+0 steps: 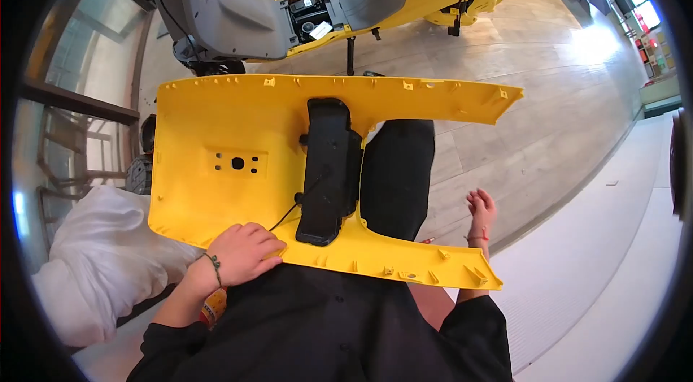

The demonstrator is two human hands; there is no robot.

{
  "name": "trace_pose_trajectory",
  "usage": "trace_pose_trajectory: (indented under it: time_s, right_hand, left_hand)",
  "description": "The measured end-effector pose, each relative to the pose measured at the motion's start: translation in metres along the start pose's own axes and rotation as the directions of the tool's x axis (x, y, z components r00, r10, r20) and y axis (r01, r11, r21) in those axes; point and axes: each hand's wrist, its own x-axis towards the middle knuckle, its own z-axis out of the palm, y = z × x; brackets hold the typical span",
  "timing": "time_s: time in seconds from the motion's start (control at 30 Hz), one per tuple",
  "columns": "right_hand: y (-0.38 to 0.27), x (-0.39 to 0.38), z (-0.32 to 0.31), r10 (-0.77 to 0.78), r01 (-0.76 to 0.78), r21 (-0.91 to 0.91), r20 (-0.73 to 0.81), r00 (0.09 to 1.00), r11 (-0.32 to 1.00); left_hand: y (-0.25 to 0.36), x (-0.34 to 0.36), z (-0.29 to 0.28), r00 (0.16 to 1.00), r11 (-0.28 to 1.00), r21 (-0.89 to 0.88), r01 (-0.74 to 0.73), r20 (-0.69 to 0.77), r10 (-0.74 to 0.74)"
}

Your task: Installing a component into a yellow motorcycle fairing panel using a power drill.

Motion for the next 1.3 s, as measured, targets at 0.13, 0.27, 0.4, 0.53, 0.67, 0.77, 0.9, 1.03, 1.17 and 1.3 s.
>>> trace_pose_trajectory:
  time_s: [0.13,0.27,0.4,0.53,0.67,0.77,0.9,1.03,1.17,1.3]
  right_hand:
    - [-0.064,-0.005,0.011,-0.088,0.08,-0.093,-0.079,0.993,0.992]
    - [-0.135,0.001,0.069,-0.258,0.261,-0.104,0.037,0.965,0.96]
    - [-0.148,0.026,0.135,-0.396,0.451,-0.091,0.349,0.849,0.888]
    - [-0.132,0.084,0.191,-0.242,0.576,-0.34,0.665,0.706,0.744]
    - [-0.086,0.138,0.228,0.171,0.639,-0.606,0.775,0.608,0.474]
    - [-0.074,0.156,0.259,0.396,0.783,-0.524,0.833,0.388,0.335]
    - [-0.061,0.21,0.306,0.432,0.886,-0.436,0.837,0.336,0.157]
    - [-0.051,0.257,0.339,0.39,0.868,-0.494,0.81,0.437,0.055]
    - [0.006,0.29,0.363,0.294,0.857,-0.514,0.824,0.484,0.03]
    - [0.055,0.296,0.399,0.251,0.941,-0.303,0.909,0.333,-0.151]
  left_hand:
    - [-0.02,-0.004,0.005,0.995,0.995,-0.031,-0.096,0.022,0.097]
    - [-0.026,-0.012,0.02,0.994,0.988,-0.109,-0.106,0.001,0.107]
    - [-0.015,-0.015,0.033,0.996,0.998,-0.042,-0.036,-0.087,0.033]
    - [-0.008,-0.016,0.024,0.993,0.992,-0.106,0.068,-0.088,-0.077]
    - [0.006,-0.009,0.025,0.981,0.976,-0.15,0.158,-0.089,-0.173]
    - [0.016,-0.006,0.031,0.967,0.953,-0.197,0.229,-0.069,-0.246]
    - [0.026,0.0,0.032,0.952,0.933,-0.265,0.244,-0.116,-0.282]
    - [0.027,0.004,0.029,0.935,0.918,-0.216,0.333,-0.047,-0.351]
    - [0.031,0.036,0.012,0.917,0.898,-0.225,0.378,-0.043,-0.397]
    - [0.039,0.067,-0.01,0.887,0.873,-0.279,0.4,-0.124,-0.446]
